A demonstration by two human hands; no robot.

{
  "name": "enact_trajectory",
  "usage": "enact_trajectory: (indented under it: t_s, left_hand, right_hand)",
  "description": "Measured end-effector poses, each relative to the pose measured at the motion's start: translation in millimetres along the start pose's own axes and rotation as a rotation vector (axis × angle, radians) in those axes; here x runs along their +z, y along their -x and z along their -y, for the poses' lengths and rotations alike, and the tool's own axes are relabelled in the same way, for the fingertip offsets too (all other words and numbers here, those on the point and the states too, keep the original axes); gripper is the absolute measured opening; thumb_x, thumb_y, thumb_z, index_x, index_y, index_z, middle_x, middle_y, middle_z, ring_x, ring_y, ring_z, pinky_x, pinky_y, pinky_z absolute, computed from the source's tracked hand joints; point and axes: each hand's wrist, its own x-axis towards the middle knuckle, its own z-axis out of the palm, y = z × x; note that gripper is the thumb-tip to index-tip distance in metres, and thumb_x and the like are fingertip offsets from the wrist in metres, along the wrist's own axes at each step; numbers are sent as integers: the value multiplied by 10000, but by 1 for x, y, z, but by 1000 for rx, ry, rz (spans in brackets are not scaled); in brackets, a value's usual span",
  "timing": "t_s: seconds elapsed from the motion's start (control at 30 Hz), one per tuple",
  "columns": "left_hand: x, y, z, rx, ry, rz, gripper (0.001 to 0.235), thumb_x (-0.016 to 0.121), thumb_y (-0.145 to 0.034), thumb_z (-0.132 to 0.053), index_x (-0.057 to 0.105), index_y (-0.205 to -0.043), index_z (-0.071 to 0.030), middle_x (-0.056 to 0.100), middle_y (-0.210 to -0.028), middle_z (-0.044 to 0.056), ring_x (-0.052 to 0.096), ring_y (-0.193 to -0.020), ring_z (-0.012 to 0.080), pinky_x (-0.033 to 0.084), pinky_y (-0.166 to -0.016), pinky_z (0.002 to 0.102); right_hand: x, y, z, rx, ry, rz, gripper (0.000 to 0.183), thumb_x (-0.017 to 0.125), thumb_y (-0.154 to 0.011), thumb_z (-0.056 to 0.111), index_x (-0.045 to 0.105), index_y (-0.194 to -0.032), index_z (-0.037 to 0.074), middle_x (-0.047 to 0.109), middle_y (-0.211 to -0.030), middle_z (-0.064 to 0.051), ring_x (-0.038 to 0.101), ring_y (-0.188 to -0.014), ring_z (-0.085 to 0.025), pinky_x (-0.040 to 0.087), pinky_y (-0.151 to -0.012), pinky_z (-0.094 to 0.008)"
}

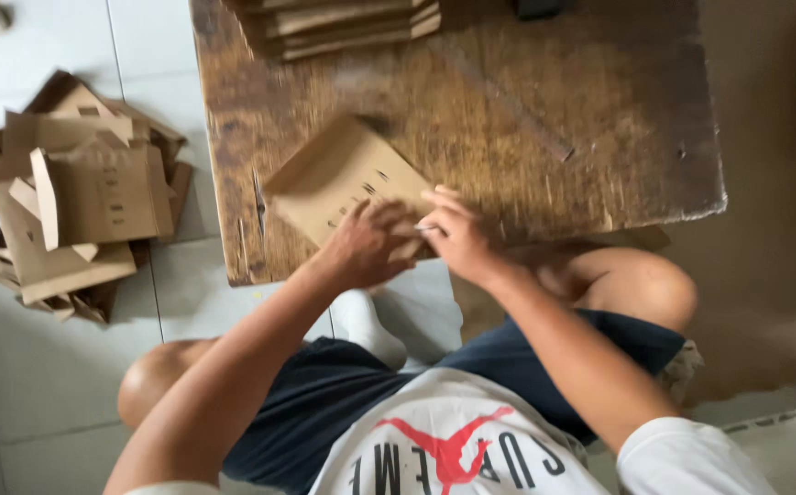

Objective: The person sits on the floor and folds flat brown paper bags into a three-dimensional shape. They use a small white tool to press and crease the edges and corners of each bag. The finished bags are stacked on the table.

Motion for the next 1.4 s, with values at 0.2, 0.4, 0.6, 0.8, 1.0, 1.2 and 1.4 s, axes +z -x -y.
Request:
enact_trajectory:
  t_s: [0.2,0.4,0.6,0.8,1.0,1.2,1.4]
  left_hand:
    - [14,19,12,-259,216,-221,303,615,-963,-390,651,-1190,-193,593,-1367,75,519,-1339,326,435,-1067,530]
    - [16,26,5,-502,82,-48,610,537,-1000,-435,450,-1550,-188,322,-1645,194,252,-1540,413,239,-1228,570]
    - [-5,16,-2,-529,118,-12,825,544,-935,-621,393,-1591,-144,245,-1669,243,189,-1555,436,150,-1249,571]
    - [1,17,22,-427,141,-137,668,697,-843,-569,590,-1405,-223,328,-1631,251,246,-1529,478,194,-1217,621]
    - [33,20,48,-161,96,-425,329,802,-817,-460,730,-967,-177,706,-1318,65,593,-1332,289,389,-1138,496]
    - [33,-3,36,-118,14,-381,465,712,-817,-362,657,-1258,-223,665,-1158,37,649,-1149,256,479,-1037,452]
    - [16,-5,28,-112,52,-219,506,600,-857,-288,615,-1360,-246,410,-1600,103,487,-1380,301,414,-1069,449]
  right_hand:
    - [49,19,35,-116,131,48,29,677,-829,67,659,-834,89,692,-957,-116,691,-1008,-346,583,-857,-450]
    - [24,-21,46,92,79,45,44,686,-878,180,722,-857,194,651,-820,-46,665,-813,-292,555,-728,-413]
    - [43,-47,-80,217,60,-175,82,788,-875,200,759,-935,153,635,-845,-84,675,-816,-339,557,-721,-438]
    - [16,-8,18,12,212,-55,105,748,-887,234,751,-789,195,604,-736,-19,634,-679,-264,538,-634,-368]
    - [3,18,-14,236,81,-119,56,744,-818,183,703,-854,190,644,-808,-39,684,-813,-273,571,-740,-377]
    - [26,-18,-28,431,-23,-79,223,691,-803,190,746,-1018,215,736,-879,-59,733,-884,-302,593,-778,-413]
    - [25,-14,2,516,-5,198,447,623,-913,258,663,-1353,196,696,-990,-158,710,-952,-376,579,-797,-478]
